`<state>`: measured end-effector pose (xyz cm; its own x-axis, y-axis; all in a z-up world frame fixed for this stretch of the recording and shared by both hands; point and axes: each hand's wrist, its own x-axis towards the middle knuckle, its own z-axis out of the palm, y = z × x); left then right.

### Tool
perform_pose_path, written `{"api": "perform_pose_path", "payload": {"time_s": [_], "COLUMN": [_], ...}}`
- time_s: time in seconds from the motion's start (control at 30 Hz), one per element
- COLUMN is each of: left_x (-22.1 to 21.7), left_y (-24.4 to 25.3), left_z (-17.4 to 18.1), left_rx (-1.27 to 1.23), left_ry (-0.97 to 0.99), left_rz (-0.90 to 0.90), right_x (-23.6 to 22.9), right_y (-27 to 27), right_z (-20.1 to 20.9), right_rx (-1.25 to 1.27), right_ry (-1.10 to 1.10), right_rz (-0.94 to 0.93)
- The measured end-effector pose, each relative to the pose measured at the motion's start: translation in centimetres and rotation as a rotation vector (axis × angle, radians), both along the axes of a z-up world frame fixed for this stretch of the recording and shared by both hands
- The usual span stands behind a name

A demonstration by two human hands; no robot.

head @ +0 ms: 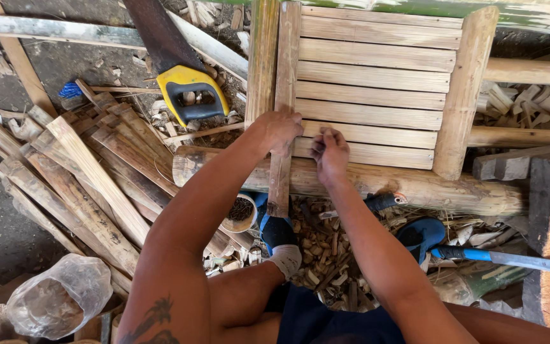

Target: The person assembles a wooden slatted structure by cutting bamboo strips to size, positioning them between frame rails, and securing them with nails using a hammer. The person repeatedly measures, cuts, and fastens multiple strips to complete the panel.

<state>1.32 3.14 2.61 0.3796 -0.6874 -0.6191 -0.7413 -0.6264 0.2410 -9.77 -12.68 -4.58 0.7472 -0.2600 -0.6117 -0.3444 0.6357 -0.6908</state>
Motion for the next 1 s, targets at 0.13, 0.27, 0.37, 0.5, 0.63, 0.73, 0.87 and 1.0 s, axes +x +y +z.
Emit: {"api": "perform_pose_path", "payload": {"time_s": [0.13, 0.27, 0.37, 0.5, 0.63, 0.73, 0.87, 1.0], "left_x": [0.4, 0.9, 1.0, 0.8, 1.0, 1.1, 1.2, 1.3], "left_y": [-0.1, -0.3, -0.8, -1.2, -1.9, -2.4, -2.7, -2.2], "left_z": [1.6, 2.1, 2.1, 2.2, 1.7, 1.5, 1.8, 2.0], "left_rx": [0.006, 0.009, 0.081, 0.097, 0.152, 0.14, 0.167, 0.126], "left_ry": [0.001, -0.04, -0.056, -0.07, -0.101, -0.112, -0.085, -0.102], "left_rz": [-0.025, -0.098, -0.173, -0.18, -0.244, -0.226, -0.247, -0.234], "right_x": [-0.1, 0.4, 0.7, 0.5, 0.5, 0.7, 1.3, 3.8], "right_y": [-0.6, -0.6, -0.4, -0.2, -0.1, 0.0, -0.6, -3.5], "right_z": [0.0, 0.5, 1.0, 1.6, 1.7, 1.8, 2.0, 3.2], "right_rx": [0.106, 0.117, 0.1, 0.055, 0.054, 0.038, -0.044, -0.28], "right_ry": [-0.017, -0.035, -0.024, -0.045, -0.057, -0.039, 0.058, 0.087], "right_rz": [-0.053, 0.001, 0.026, 0.094, 0.109, 0.136, 0.267, 0.505]}}
